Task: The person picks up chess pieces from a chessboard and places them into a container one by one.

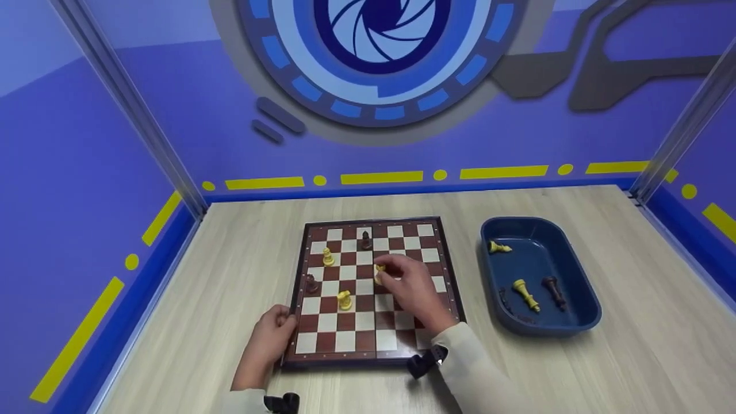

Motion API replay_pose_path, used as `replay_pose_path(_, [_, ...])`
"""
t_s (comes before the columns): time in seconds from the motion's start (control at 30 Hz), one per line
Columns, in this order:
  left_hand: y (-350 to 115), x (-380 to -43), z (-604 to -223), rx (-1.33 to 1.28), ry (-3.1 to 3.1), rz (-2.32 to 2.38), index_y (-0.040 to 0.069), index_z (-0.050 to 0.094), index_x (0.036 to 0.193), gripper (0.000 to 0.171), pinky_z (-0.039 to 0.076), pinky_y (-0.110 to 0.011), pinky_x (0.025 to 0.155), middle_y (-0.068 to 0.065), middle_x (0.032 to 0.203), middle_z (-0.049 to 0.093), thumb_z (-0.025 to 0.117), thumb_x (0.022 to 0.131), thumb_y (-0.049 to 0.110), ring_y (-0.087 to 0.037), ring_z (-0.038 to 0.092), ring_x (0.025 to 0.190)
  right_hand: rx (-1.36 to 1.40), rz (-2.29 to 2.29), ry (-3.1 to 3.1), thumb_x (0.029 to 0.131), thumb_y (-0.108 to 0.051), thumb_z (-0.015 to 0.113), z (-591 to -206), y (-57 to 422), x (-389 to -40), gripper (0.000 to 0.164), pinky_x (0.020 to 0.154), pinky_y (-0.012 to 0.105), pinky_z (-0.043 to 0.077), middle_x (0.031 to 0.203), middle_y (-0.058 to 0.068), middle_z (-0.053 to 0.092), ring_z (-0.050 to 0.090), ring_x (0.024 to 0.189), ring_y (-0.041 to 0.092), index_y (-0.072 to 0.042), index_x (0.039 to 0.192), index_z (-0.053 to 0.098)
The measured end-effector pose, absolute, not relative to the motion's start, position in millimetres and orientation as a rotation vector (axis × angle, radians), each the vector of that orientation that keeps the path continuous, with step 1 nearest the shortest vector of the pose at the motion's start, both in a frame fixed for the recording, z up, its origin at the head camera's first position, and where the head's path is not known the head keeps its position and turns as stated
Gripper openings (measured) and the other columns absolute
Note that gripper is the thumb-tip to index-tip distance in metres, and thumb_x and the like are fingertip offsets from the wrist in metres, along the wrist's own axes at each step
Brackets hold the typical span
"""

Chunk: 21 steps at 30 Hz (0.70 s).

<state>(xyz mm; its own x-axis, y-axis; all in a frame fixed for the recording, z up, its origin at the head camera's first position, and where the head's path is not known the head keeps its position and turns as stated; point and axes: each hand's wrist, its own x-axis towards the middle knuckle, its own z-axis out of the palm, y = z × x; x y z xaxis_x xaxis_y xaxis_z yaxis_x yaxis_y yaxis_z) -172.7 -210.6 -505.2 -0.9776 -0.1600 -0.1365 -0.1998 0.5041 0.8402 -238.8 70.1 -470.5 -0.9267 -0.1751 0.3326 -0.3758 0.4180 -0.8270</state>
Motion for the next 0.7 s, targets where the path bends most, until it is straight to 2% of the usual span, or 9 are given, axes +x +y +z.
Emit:
replay_pose_path(0.37, [-212,-171,-505,-0.28,2.691,1.501,0.001,0.058,0.102,0.017,0.035,-0.027,0.05,0.003,0.064,0.042,0.051,0.094,0.014,-0.012,0.039,0.055,0.467,1.513,-2.462,0.085,-0.012,0.069,-463,79,-233,0.024,0.082,0.029,0.054,0.102,-0.002,0.07,0.066,0.093,0.011,-0.013,0.109,0.071])
replay_pose_path(0.7, [-212,-171,-507,-0.302,2.702,1.492,0.001,0.059,0.103,0.018,0.037,-0.027,0.052,0.002,0.066,0.045,0.051,0.094,0.014,-0.013,0.042,0.057,0.503,1.4,-2.418,0.086,-0.01,0.07,-459,90,-228,0.022,0.08,0.029,0.055,0.1,-0.003,0.071,0.067,0.089,0.009,-0.017,0.107,0.071])
